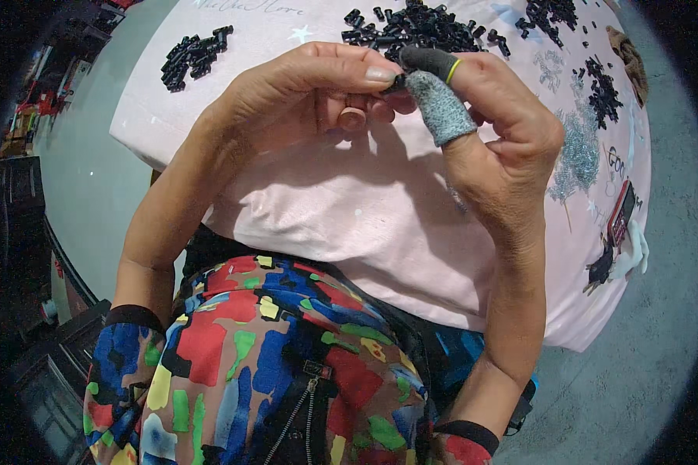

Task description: Inspecting and sorting small black plastic components on a cloth-covered workspace.

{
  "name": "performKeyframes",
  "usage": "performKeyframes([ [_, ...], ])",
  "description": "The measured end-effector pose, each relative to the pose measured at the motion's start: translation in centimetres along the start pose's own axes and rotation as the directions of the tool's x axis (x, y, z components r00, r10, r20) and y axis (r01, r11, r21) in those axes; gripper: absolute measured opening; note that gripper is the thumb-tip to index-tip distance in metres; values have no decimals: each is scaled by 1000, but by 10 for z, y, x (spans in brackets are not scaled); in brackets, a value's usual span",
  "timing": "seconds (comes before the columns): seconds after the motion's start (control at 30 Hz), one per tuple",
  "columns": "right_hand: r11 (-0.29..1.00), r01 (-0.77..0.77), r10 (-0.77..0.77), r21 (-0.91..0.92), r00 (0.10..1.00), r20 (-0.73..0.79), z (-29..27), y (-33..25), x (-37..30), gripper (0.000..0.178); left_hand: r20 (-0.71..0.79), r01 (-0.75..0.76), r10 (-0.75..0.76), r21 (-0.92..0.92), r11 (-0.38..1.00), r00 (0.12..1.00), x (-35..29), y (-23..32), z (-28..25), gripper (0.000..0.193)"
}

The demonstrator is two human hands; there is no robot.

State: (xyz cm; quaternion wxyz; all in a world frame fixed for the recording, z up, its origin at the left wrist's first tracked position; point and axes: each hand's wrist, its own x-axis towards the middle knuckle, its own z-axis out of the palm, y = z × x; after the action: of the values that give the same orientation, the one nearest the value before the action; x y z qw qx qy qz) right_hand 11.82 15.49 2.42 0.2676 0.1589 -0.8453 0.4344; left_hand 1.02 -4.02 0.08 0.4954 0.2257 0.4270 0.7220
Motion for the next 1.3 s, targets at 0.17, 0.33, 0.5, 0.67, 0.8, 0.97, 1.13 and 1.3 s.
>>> performKeyframes([
  [0.17,996,-70,69,59,998,5,5,-1,-1,23,9,-8,8,10,1000,1000,-1,-2,-3,29],
  [0.33,995,9,-12,-96,999,-37,7,-2,-4,29,40,-12,14,-38,999,999,0,-2,-3,28],
  [0.5,950,76,-90,-302,995,-34,9,-9,0,37,-16,-11,11,-12,1000,1000,1,-4,-3,27],
  [0.67,865,152,-188,-478,982,-28,13,-9,1,41,-25,-15,16,27,1000,1000,1,-2,0,26],
  [0.8,865,136,-178,-482,983,-42,15,-6,0,39,-31,-20,21,35,999,999,1,-5,0,25],
  [0.97,865,166,-212,-473,976,-45,17,-7,2,33,-43,-8,9,36,999,999,2,-5,0,23],
  [1.13,849,189,-235,-494,971,-33,17,-8,2,31,-7,-3,4,16,1000,1000,1,-4,-1,25],
  [1.3,855,181,-231,-486,972,-43,18,-6,1,29,-60,-3,4,15,1000,998,1,-6,0,32],
])
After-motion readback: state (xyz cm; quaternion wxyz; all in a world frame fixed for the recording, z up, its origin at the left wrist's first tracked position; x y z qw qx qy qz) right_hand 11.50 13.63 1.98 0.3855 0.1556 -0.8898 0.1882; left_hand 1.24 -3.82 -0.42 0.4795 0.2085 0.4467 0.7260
